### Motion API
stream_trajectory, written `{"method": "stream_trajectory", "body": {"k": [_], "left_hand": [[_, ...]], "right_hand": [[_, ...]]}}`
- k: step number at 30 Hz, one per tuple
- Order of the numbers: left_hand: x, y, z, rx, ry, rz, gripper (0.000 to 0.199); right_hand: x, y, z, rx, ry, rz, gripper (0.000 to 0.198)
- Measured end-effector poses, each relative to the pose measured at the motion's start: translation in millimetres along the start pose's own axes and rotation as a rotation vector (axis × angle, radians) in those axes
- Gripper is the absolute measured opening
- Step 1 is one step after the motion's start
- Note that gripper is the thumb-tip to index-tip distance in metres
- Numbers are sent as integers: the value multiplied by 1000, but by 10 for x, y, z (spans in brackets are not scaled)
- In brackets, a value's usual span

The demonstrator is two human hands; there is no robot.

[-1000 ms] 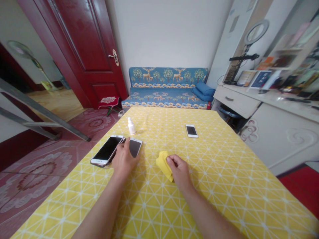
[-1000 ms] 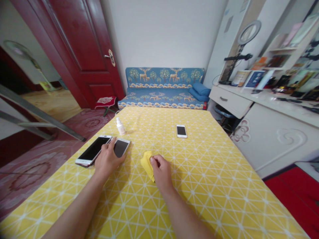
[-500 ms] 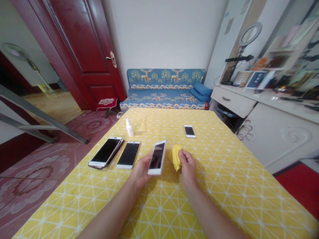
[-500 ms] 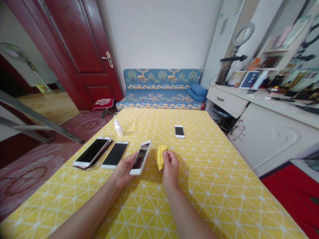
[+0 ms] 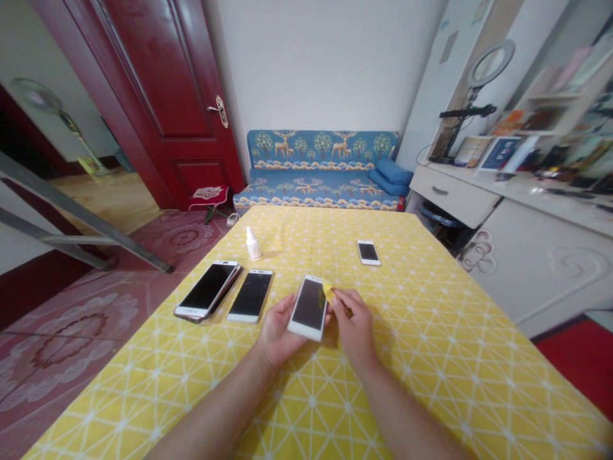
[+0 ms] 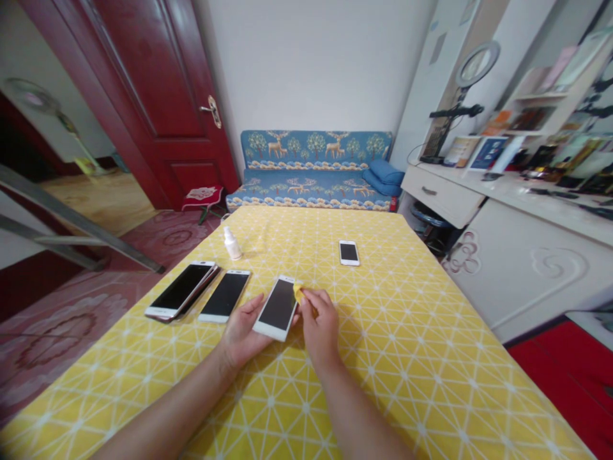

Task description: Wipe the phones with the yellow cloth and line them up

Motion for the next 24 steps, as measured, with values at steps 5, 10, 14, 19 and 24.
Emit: {"method": "stream_trajectory", "body": {"k": [5, 10, 14, 19, 24], "left_hand": [[-34, 19, -25, -94, -22, 37, 32], [-44, 7, 26, -68, 27, 15, 44], [1, -33, 75, -100, 22, 34, 50], [143, -54, 129, -36, 129, -91, 80], [231, -50, 165, 22, 427, -62, 66]], "right_hand": [[174, -94, 159, 224, -223, -130, 20], [445, -230, 342, 408, -367, -360, 21], [490, -227, 414, 419, -405, -442, 23], [404, -140, 330, 311, -393, -434, 27], [367, -28, 90, 131, -384, -376, 32]]}}
Point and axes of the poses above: each hand's wrist, its own y-axis towards the middle knuckle, its own z-axis out of the palm, x = y × z, the point moved 4 cm from there along y, towards the middle knuckle, and after that the axes turned 14 degrees about x, right-handed, at the moved point
